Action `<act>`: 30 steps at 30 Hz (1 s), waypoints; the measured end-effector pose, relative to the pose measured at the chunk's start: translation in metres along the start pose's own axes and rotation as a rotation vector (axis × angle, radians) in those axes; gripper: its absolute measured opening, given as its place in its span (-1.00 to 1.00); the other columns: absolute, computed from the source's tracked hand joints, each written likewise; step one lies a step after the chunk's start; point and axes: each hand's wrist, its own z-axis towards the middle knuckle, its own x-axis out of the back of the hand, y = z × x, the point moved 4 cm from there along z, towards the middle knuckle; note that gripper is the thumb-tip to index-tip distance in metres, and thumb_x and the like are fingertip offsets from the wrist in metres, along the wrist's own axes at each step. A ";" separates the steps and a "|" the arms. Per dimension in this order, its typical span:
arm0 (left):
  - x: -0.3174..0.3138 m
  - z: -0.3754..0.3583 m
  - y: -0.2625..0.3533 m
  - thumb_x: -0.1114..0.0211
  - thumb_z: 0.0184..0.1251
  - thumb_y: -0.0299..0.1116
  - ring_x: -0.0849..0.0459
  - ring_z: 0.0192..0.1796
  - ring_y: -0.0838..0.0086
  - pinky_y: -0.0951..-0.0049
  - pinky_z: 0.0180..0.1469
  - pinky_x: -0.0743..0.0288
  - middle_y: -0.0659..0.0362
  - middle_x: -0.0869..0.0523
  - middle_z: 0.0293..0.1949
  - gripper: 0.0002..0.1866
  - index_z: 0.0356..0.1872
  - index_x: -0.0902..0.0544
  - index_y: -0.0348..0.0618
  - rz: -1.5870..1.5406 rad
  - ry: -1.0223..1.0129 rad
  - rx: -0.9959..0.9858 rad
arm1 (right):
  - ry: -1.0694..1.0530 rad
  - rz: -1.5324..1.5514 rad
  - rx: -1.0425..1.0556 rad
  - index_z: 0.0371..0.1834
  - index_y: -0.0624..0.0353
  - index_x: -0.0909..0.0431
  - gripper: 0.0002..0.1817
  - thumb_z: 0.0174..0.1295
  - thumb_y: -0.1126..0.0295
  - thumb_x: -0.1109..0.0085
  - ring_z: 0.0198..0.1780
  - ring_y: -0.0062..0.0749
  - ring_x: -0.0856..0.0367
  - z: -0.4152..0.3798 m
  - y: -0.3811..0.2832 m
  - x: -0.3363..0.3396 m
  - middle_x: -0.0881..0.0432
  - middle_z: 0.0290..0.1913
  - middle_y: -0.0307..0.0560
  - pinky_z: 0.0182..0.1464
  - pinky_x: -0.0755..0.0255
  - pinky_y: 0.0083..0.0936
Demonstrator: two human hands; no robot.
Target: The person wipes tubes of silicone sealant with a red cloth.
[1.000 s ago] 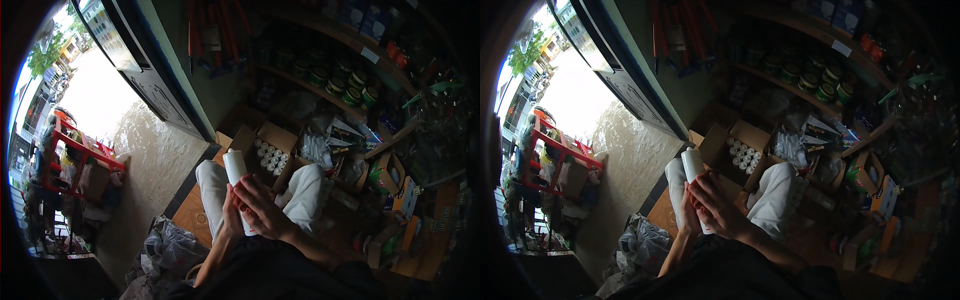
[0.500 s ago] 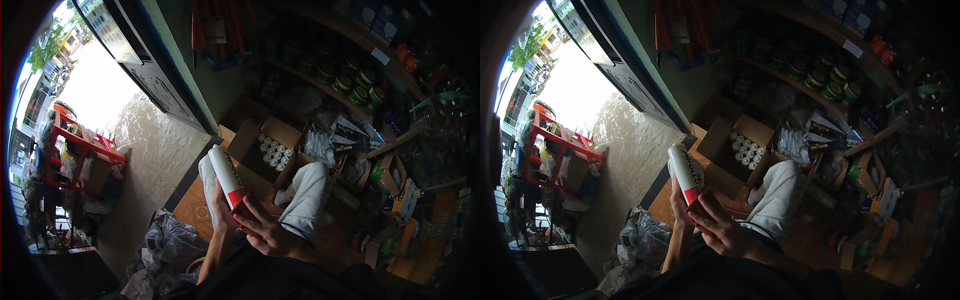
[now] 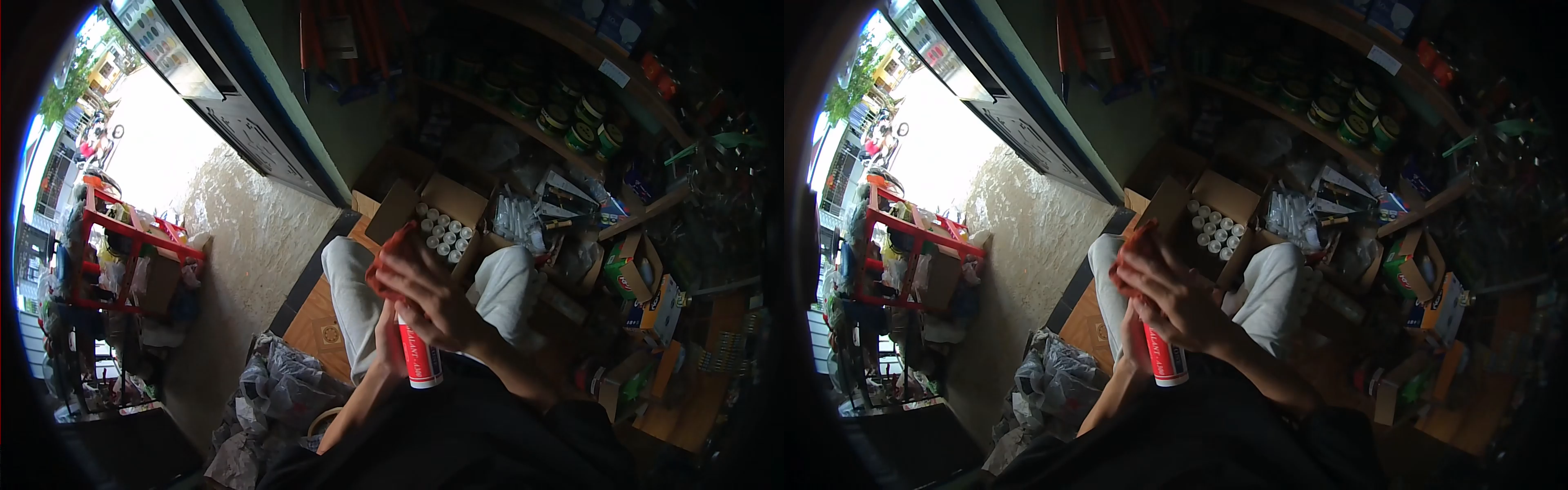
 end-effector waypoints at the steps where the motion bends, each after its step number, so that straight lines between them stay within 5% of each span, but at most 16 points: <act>1: -0.002 0.004 0.003 0.22 0.62 0.17 -0.36 0.47 0.23 0.16 0.47 -0.28 0.06 -0.40 0.43 -0.35 0.55 -0.17 0.07 0.056 -0.002 0.000 | -0.071 0.068 0.043 0.28 0.20 -0.53 -0.55 0.35 0.29 -0.07 0.56 0.22 -0.11 -0.011 -0.005 -0.009 -0.42 0.42 0.00 0.51 -0.17 -0.01; 6: -0.005 0.007 0.025 0.21 0.61 0.17 -0.38 0.45 0.23 0.12 0.49 -0.26 0.07 -0.42 0.41 -0.35 0.53 -0.20 0.02 0.071 0.041 -0.065 | -0.199 0.307 0.250 0.16 0.11 -0.63 -0.59 0.28 0.30 -0.05 0.43 0.01 -0.42 -0.063 -0.030 -0.025 -0.62 0.25 -0.15 0.51 -0.22 0.04; 10: 0.015 -0.008 0.013 0.19 0.61 0.16 -0.44 0.40 0.25 0.09 0.48 -0.28 0.11 -0.46 0.38 -0.36 0.50 -0.24 -0.01 -0.173 -0.030 0.032 | -0.104 0.022 0.335 0.06 -0.02 -0.71 -0.63 0.25 0.20 -0.11 0.42 -0.12 -0.44 -0.042 -0.017 -0.014 -0.65 0.21 -0.34 0.45 -0.34 -0.04; 13: 0.031 -0.020 -0.012 0.17 0.61 0.15 -0.49 0.36 0.26 0.06 0.48 -0.29 0.14 -0.49 0.35 -0.37 0.48 -0.27 -0.04 -0.471 -0.074 0.133 | 0.062 -0.131 0.344 0.08 0.06 -0.67 -0.61 0.27 0.17 -0.09 0.41 0.02 -0.41 -0.007 0.007 0.022 -0.60 0.26 -0.20 0.44 -0.30 0.00; 14: -0.010 -0.014 -0.013 0.15 0.61 0.13 -0.58 0.25 0.30 0.12 0.36 -0.42 0.18 -0.54 0.29 -0.41 0.44 -0.31 -0.01 -0.205 -0.061 0.148 | 0.110 -0.036 0.301 0.08 0.09 -0.67 -0.60 0.28 0.17 -0.07 0.42 0.06 -0.38 0.004 0.023 0.027 -0.59 0.26 -0.16 0.46 -0.27 0.01; 18: 0.010 -0.007 -0.012 0.14 0.61 0.14 -0.58 0.28 0.29 0.15 0.36 -0.42 0.15 -0.52 0.32 -0.38 0.47 -0.27 -0.04 -0.372 -0.160 0.116 | 0.097 0.109 0.209 0.11 0.14 -0.65 -0.59 0.31 0.20 -0.04 0.48 0.13 -0.29 -0.002 0.016 0.013 -0.57 0.27 -0.10 0.50 -0.20 0.05; 19: 0.005 0.001 -0.006 0.16 0.58 0.21 -0.47 0.40 0.17 0.07 0.36 -0.42 0.09 -0.44 0.40 -0.34 0.49 -0.25 0.04 -0.374 -0.016 0.062 | 0.051 0.142 0.239 0.13 0.14 -0.64 -0.60 0.30 0.23 -0.06 0.51 0.11 -0.24 -0.010 0.012 0.003 -0.57 0.28 -0.11 0.51 -0.18 0.04; 21: -0.016 0.011 -0.006 0.17 0.54 0.28 -0.31 0.50 0.04 0.00 0.36 -0.42 0.00 -0.33 0.47 -0.30 0.52 -0.21 0.12 0.067 -0.130 -0.140 | -0.063 0.242 0.272 0.10 0.13 -0.67 -0.60 0.37 0.19 0.02 0.46 0.11 -0.34 -0.032 -0.005 -0.014 -0.60 0.27 -0.12 0.51 -0.16 0.07; 24: -0.015 0.015 0.027 0.16 0.51 0.31 -0.19 0.55 -0.06 -0.10 0.40 -0.36 -0.03 -0.24 0.52 -0.29 0.55 -0.16 0.22 0.052 0.105 -0.240 | -0.172 0.278 0.428 0.05 0.07 -0.70 -0.64 0.32 0.22 -0.03 0.43 0.00 -0.41 -0.063 -0.031 -0.022 -0.60 0.27 -0.23 0.51 -0.18 0.03; 28: -0.017 0.004 0.023 0.19 0.55 0.25 -0.31 0.50 0.08 0.11 0.44 -0.35 0.02 -0.31 0.49 -0.29 0.55 -0.16 0.09 0.125 0.097 -0.138 | -0.140 0.066 0.340 0.11 -0.06 -0.67 -0.65 0.36 0.17 -0.05 0.43 -0.06 -0.42 -0.047 -0.017 -0.013 -0.59 0.28 -0.27 0.54 -0.10 0.01; 30: -0.010 -0.007 0.011 0.21 0.58 0.21 -0.37 0.47 0.14 0.21 0.44 -0.35 0.05 -0.33 0.48 -0.31 0.54 -0.17 0.02 0.253 0.157 -0.072 | -0.063 -0.047 0.352 0.20 0.01 -0.61 -0.60 0.40 0.15 -0.05 0.52 -0.06 -0.25 -0.022 -0.001 -0.002 -0.49 0.35 -0.21 0.49 -0.22 0.02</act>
